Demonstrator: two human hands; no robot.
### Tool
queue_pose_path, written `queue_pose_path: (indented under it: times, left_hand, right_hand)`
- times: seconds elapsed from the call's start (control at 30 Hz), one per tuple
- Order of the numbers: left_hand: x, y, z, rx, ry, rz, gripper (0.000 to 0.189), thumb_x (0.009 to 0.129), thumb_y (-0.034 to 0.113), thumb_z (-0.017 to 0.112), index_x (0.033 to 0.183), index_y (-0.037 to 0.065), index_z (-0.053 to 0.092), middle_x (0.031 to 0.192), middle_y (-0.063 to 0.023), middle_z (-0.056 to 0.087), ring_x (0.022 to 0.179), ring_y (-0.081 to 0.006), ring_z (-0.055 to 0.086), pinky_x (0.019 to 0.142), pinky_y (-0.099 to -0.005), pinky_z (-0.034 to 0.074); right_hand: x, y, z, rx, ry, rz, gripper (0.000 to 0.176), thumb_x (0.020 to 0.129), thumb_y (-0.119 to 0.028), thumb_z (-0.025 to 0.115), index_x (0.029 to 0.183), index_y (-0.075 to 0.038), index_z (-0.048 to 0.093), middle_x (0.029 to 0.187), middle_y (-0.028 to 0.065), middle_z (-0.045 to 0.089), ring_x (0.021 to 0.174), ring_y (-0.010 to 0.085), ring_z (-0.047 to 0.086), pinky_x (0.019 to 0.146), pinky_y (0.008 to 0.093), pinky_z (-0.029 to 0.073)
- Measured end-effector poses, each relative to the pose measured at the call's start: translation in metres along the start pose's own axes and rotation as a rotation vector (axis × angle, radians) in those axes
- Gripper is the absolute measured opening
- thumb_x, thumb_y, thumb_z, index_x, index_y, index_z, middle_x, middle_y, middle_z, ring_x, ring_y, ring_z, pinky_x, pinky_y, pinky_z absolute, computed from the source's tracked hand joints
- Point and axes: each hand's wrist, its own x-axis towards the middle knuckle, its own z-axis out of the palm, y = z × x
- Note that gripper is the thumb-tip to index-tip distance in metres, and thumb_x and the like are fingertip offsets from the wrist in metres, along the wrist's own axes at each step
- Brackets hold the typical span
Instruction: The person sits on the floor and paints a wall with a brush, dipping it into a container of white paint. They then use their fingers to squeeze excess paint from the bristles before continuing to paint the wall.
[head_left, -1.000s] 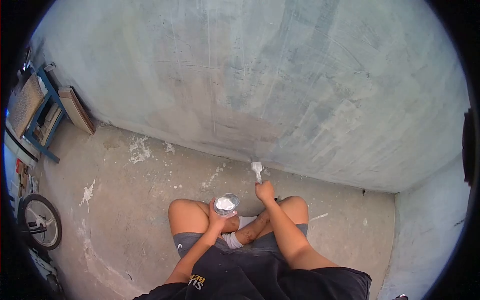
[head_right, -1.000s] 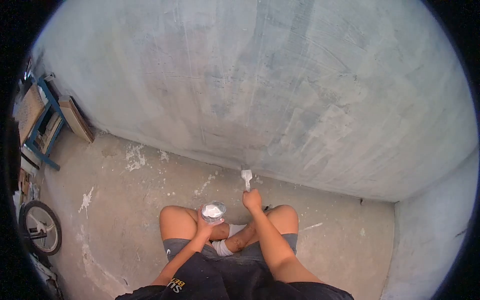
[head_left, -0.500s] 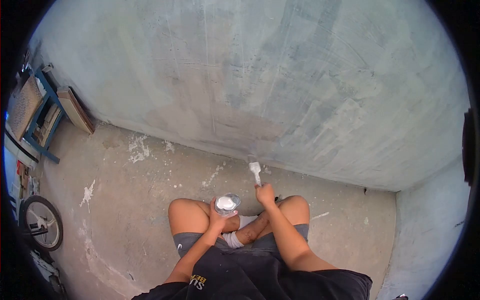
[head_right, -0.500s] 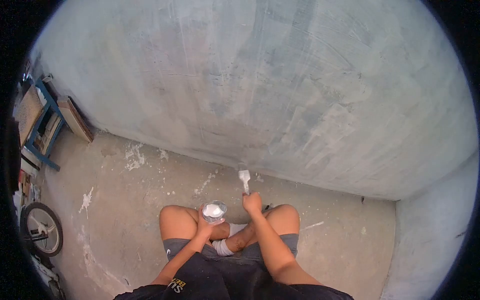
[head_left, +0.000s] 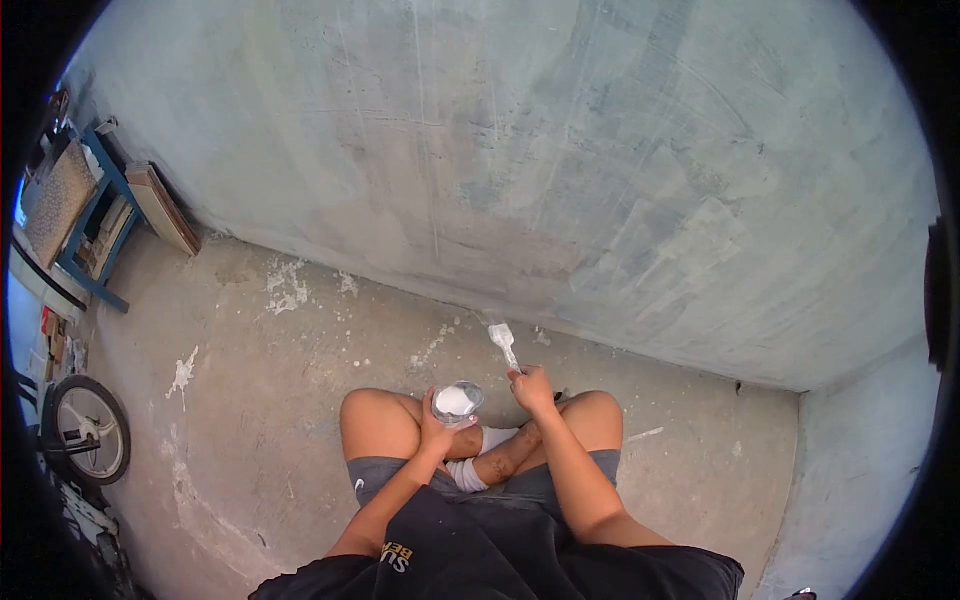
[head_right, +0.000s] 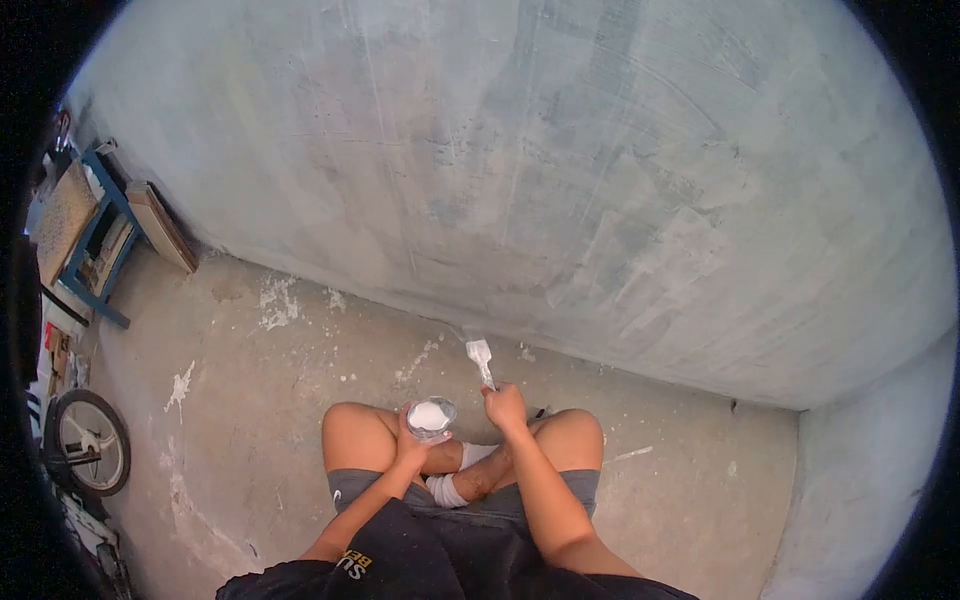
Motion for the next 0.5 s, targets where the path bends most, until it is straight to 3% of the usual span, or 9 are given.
queue_pose_path:
  times: [0.13,0.2,0.43,0.5]
  left_hand:
    - [-0.001,0.002,0.001,0.003,0.016,-0.003,0.111,0.053,0.011,0.097,0.14,0.0,0.029,0.128,-0.0139,0.05,0.117,-0.0244,0.054,0.098,-0.035,0.047]
    - [-0.002,0.002,0.001,0.02,0.031,0.012,0.11,0.053,0.012,0.097,0.139,0.0,0.03,0.128,-0.0141,0.05,0.117,-0.0244,0.053,0.099,-0.0351,0.047]
    - [0.001,-0.007,-0.001,0.004,0.036,0.009,0.108,0.054,0.013,0.097,0.138,0.0,0.031,0.127,-0.0142,0.051,0.116,-0.024,0.054,0.098,-0.0343,0.047]
    - [0.002,-0.001,0.002,0.003,0.01,0.004,0.108,0.054,0.013,0.097,0.138,0.0,0.031,0.127,-0.0141,0.051,0.116,-0.0241,0.054,0.097,-0.0341,0.048]
  right_hand:
    - [0.04,0.041,0.034,-0.099,0.034,-0.006,0.034,0.087,-0.028,0.063,0.081,0.005,0.069,0.067,0.0234,0.063,0.061,0.0349,0.063,0.063,0.0434,0.047]
    - [0.057,0.039,0.034,-0.057,0.026,0.164,0.035,0.087,-0.027,0.064,0.078,0.007,0.068,0.066,0.0207,0.064,0.058,0.0312,0.062,0.061,0.0415,0.046]
    - [0.019,-0.028,-0.022,0.166,0.219,-0.07,0.03,0.09,-0.023,0.063,0.081,0.005,0.068,0.059,0.0083,0.059,0.052,0.0167,0.051,0.052,0.0354,0.038]
    - [-0.008,-0.054,-0.033,0.326,0.074,-0.021,0.029,0.091,-0.023,0.061,0.081,0.004,0.067,0.057,0.005,0.056,0.05,0.0139,0.048,0.051,0.0322,0.036]
